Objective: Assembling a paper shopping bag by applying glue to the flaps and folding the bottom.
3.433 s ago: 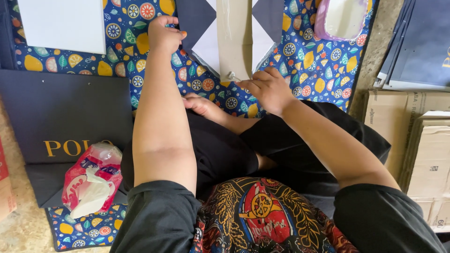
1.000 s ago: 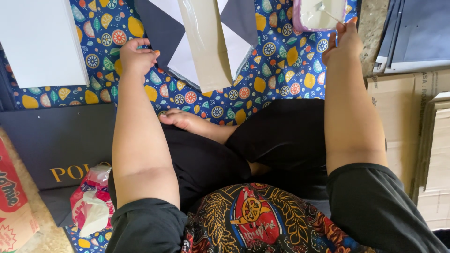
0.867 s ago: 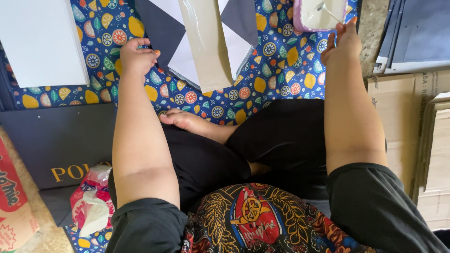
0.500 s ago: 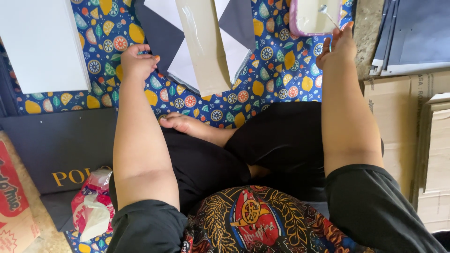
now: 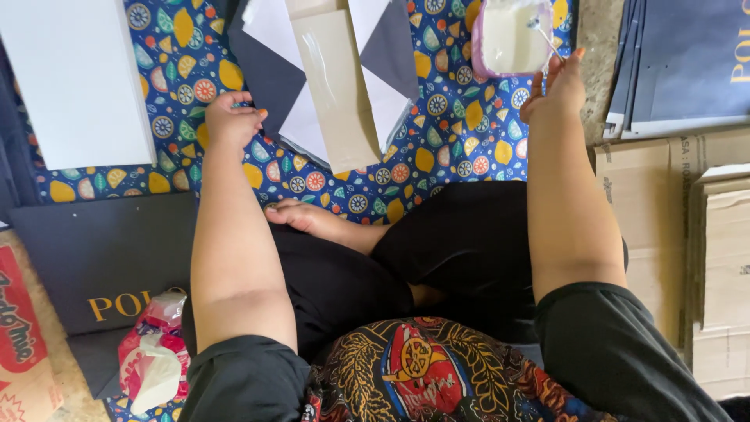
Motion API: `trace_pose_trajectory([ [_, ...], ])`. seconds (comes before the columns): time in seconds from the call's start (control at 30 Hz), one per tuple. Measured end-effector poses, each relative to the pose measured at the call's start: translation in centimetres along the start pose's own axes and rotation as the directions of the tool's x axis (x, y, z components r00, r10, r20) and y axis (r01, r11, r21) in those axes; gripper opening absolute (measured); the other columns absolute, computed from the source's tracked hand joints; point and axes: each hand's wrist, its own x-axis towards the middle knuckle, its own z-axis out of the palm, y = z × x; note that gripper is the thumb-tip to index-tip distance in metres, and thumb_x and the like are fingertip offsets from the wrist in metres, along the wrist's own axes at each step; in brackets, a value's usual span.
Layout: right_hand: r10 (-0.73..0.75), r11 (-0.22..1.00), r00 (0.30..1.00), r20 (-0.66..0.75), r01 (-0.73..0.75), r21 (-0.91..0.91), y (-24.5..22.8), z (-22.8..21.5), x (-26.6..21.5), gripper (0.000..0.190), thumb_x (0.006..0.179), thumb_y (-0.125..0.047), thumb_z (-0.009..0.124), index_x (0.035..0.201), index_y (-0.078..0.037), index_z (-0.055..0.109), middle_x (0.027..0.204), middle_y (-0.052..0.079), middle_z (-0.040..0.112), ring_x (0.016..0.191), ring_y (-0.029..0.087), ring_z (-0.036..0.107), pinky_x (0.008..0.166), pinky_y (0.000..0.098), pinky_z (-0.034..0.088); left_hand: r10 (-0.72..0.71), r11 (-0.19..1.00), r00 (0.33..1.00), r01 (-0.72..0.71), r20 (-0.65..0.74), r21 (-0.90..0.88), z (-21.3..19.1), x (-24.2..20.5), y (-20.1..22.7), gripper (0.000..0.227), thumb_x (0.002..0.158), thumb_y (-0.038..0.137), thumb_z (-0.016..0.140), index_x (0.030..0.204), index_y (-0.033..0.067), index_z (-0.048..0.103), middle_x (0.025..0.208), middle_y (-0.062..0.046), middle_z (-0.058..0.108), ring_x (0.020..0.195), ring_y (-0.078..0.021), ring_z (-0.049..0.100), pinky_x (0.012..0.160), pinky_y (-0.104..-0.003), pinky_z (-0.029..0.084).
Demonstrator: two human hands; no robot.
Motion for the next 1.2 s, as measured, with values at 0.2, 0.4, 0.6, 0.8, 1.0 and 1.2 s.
trace_pose_trajectory([
  [0.2, -0.023, 0.996, 0.997, 0.075, 0.029, -0.081, 0.1, 0.0, -0.1, 0.035, 0.082, -0.058, 0.069, 0.091, -0.026, 0.076, 0.083, -0.023, 0.073, 0.082, 0.003, 0.069, 0.064, 0.0263, 0.033, 0.036, 0.999, 0.999, -0.036, 0.002, -0.031, 0.4, 2.3, -1.9, 0.039, 0.08, 0.006, 0.083, 0.114, 0.0157, 0.068, 0.094, -0.007, 0.079, 0.056, -0.0105, 0.066, 0.055, -0.024, 0.058],
  [0.4, -0.122, 0.987, 0.965, 0.231, 0.142, -0.074, 1.5, 0.3, -1.4, 0.036, 0.075, -0.059, 0.07, 0.089, -0.025, 0.07, 0.094, -0.019, 0.079, 0.101, 0.007, 0.072, 0.068, 0.0279, 0.033, -0.034, 0.999, 0.999, 0.034, -0.002, 0.012, 0.1, 0.1, 0.4, 0.037, 0.082, 0.003, 0.081, 0.115, 0.0163, 0.069, 0.098, -0.006, 0.079, 0.059, -0.0114, 0.067, 0.059, -0.027, 0.059],
  [0.6, -0.211, 0.965, 0.887, 0.41, 0.256, -0.058, 4.1, 1.0, -5.5, 0.028, 0.088, -0.047, 0.069, 0.095, -0.02, 0.071, 0.084, -0.008, 0.075, 0.071, 0.009, 0.059, 0.063, 0.0261, 0.032, 0.084, 0.989, 0.996, -0.085, -0.014, -0.118, 1.4, 4.6, -3.9, 0.038, 0.075, 0.0, 0.085, 0.108, 0.0127, 0.07, 0.086, -0.009, 0.077, 0.056, -0.0139, 0.067, 0.05, -0.026, 0.058],
  [0.8, -0.323, 0.92, 0.766, 0.556, 0.392, -0.006, 7.8, 1.5, -4.8, 0.016, 0.098, -0.028, 0.07, 0.093, -0.012, 0.074, 0.068, -0.002, 0.066, 0.058, 0.006, 0.058, 0.049, 0.0226, 0.026, 0.045, 0.998, 0.998, -0.046, -0.032, -0.049, 0.9, 2.2, -1.9, 0.037, 0.077, 0.003, 0.085, 0.111, 0.0139, 0.072, 0.093, -0.008, 0.075, 0.06, -0.0158, 0.069, 0.056, -0.028, 0.059],
  [1.0, -0.487, 0.691, 0.415, 0.768, 0.721, 0.049, 11.1, 0.4, -6.7, 0.012, 0.105, -0.017, 0.069, 0.094, -0.012, 0.07, 0.086, 0.007, 0.077, 0.071, 0.008, 0.067, 0.06, 0.0146, 0.043, 0.15, 0.986, 0.989, -0.15, 0.0, -0.071, 0.7, 3.8, -3.9, 0.049, 0.074, 0.004, 0.087, 0.118, 0.0169, 0.07, 0.088, -0.008, 0.076, 0.056, -0.0125, 0.073, 0.051, -0.022, 0.063],
  [1.2, -0.475, 0.194, -0.144, 0.868, 0.945, 0.262, 13.9, -1.4, -6.4, 0.01, 0.099, -0.002, 0.079, 0.091, -0.009, 0.08, 0.095, 0.008, 0.079, 0.088, 0.024, 0.075, 0.084, 0.0319, 0.054, 0.147, 0.986, 0.989, -0.146, 0.005, -0.076, 0.3, 2.4, -3.0, 0.049, 0.074, 0.001, 0.085, 0.12, 0.0133, 0.07, 0.093, -0.012, 0.076, 0.065, -0.0165, 0.076, 0.059, -0.024, 0.065],
])
